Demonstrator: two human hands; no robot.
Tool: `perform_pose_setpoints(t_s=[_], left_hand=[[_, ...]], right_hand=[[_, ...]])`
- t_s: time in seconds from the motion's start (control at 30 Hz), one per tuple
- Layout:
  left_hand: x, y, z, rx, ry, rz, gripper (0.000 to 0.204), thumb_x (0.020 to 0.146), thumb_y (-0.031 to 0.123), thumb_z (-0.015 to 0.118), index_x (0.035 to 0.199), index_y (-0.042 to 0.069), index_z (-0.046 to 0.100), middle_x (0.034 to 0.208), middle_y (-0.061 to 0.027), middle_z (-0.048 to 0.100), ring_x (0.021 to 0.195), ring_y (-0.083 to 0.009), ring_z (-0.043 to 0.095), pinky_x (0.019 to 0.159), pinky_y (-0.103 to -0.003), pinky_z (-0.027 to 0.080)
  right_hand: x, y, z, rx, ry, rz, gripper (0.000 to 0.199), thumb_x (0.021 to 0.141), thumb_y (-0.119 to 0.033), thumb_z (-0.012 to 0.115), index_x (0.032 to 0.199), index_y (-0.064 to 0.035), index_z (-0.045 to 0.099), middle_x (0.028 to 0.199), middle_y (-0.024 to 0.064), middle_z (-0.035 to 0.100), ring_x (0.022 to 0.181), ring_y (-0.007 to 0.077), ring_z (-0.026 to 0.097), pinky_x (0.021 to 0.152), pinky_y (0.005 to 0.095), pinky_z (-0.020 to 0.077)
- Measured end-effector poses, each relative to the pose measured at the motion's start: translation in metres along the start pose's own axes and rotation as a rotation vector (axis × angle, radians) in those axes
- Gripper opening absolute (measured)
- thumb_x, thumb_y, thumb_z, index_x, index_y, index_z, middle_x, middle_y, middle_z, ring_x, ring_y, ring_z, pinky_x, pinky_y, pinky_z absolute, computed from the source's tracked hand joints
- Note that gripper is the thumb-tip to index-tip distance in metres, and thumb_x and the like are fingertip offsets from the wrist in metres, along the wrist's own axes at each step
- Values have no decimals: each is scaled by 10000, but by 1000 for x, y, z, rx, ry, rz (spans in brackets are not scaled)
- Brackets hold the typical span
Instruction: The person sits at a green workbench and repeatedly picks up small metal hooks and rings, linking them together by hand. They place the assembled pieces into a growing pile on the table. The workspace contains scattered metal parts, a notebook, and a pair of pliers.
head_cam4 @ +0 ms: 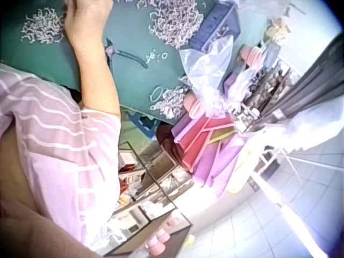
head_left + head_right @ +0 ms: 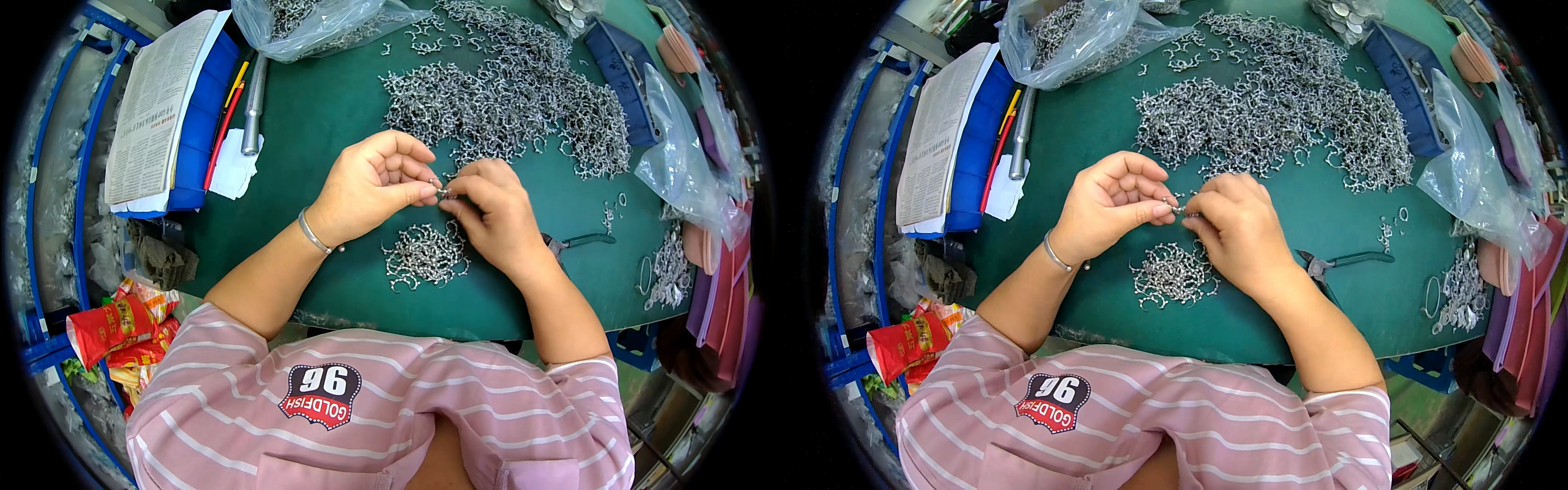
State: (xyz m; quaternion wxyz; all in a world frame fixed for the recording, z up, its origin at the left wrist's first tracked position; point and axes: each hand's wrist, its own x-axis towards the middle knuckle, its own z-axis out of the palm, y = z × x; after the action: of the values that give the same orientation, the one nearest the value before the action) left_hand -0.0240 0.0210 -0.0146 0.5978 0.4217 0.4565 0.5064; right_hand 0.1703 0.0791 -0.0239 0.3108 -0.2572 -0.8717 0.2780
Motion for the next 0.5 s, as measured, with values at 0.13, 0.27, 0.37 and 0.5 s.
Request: perform_pose_setpoints(t_s=[0.13, 0.27, 0.37, 0.5], left_hand=[[-2, 4, 1, -1, 12, -34, 253, 811, -53, 656, 1038, -27, 548, 921, -141, 652, 842, -177, 660, 737, -288, 563], [-1, -4, 0, 68, 24, 54, 157, 827, -25, 649, 972, -26, 589, 897, -109, 650, 780, -146, 650, 686, -255, 547], [-1, -2, -4, 134, 28, 16, 105, 844, -4, 638, 942, -26, 608, 841, -75, 644, 703, -114, 630, 627, -230, 528], [-1, 5, 4, 76, -46, -173, 111, 855, 14, 635, 956, -26, 613, 778, -51, 633, 656, -92, 615, 581, -211, 510]], right_hand=[[2, -3, -7, 239, 54, 289, 146, 755, 12, 681, 889, -44, 675, 804, 91, 628, 691, 201, 611, 618, 292, 476], [-2, 1, -4, 597, 58, 470, 148, 814, -7, 672, 963, -12, 678, 850, 54, 657, 757, 100, 619, 664, 221, 499], [-2, 1, -6, 690, 19, 549, 150, 821, -13, 676, 970, 5, 674, 864, 47, 658, 775, 81, 611, 677, 213, 498], [-2, -2, -4, 668, 53, 455, 159, 804, 3, 679, 963, 0, 675, 859, 57, 659, 757, 94, 607, 670, 220, 495]])
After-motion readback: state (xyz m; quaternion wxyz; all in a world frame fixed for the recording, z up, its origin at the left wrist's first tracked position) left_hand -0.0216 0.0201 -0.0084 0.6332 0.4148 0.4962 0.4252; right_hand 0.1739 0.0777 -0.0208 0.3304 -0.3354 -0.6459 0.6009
